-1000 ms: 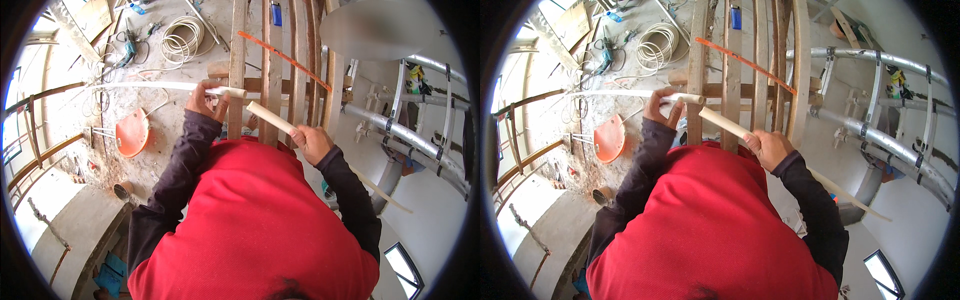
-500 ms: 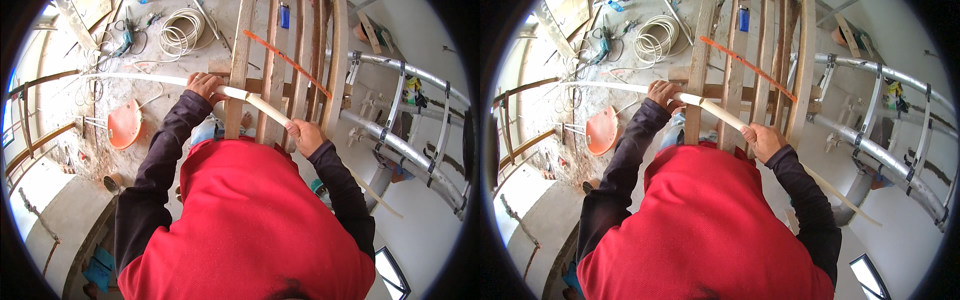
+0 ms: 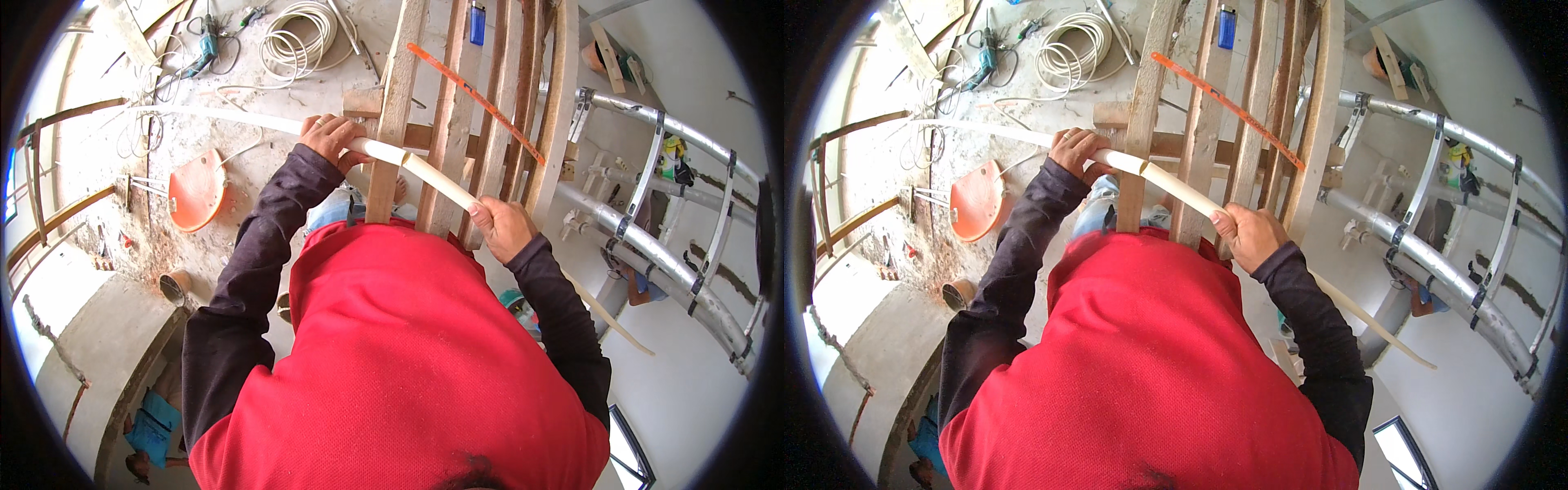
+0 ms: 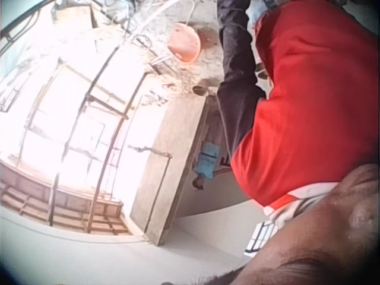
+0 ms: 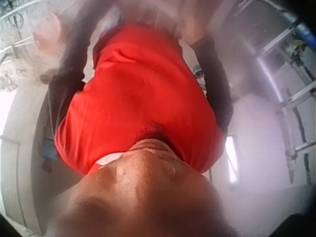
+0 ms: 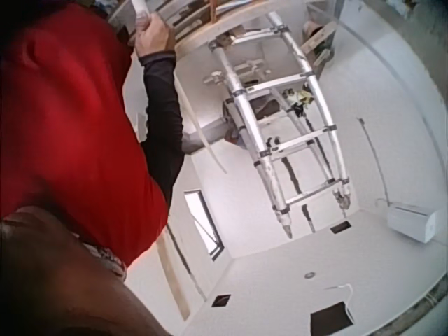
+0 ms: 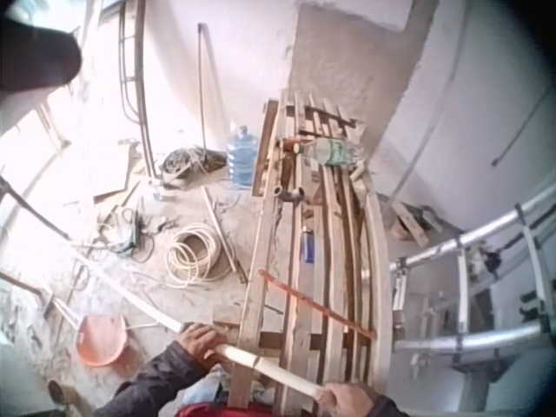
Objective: The person connects plastic conduit pipes by using a lighter to heat and soften the end of one pipe and then pushing it onto another pipe to create a joint.
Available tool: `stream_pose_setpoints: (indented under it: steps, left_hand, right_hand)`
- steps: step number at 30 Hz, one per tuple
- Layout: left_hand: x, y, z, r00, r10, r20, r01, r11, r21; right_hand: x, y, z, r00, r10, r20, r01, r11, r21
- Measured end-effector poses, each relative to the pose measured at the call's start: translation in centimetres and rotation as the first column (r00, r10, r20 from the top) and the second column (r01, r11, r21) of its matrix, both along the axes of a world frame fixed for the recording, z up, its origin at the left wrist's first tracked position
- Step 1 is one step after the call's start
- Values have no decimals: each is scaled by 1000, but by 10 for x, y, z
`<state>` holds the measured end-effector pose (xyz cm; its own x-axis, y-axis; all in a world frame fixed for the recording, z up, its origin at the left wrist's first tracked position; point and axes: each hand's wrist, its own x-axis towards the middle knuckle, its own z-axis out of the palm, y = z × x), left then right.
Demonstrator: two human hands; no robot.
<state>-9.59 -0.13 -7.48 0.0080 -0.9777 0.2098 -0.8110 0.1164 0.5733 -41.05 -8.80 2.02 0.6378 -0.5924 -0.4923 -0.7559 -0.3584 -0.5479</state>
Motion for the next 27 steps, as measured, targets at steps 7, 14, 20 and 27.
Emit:
stream_pose_setpoints:
  steps: [7,14,20,27]
  left_hand:
    - [1,2,2,1000,-4,-12,4,1000,10]
    - [2,5,6,999,-32,-16,33,999,13]
    - [0,11,4,999,-41,-36,41,999,18]
    - [-1,13,9,998,-35,-58,35,999,4]
  right_hand:
    - [2,0,6,999,33,-32,-34,999,-15]
    - [4,-3,14,998,50,-50,-46,997,69]
    - [6,-6,21,994,69,-90,-59,992,112]
    - [14,-2,33,986,77,-148,-58,990,131]
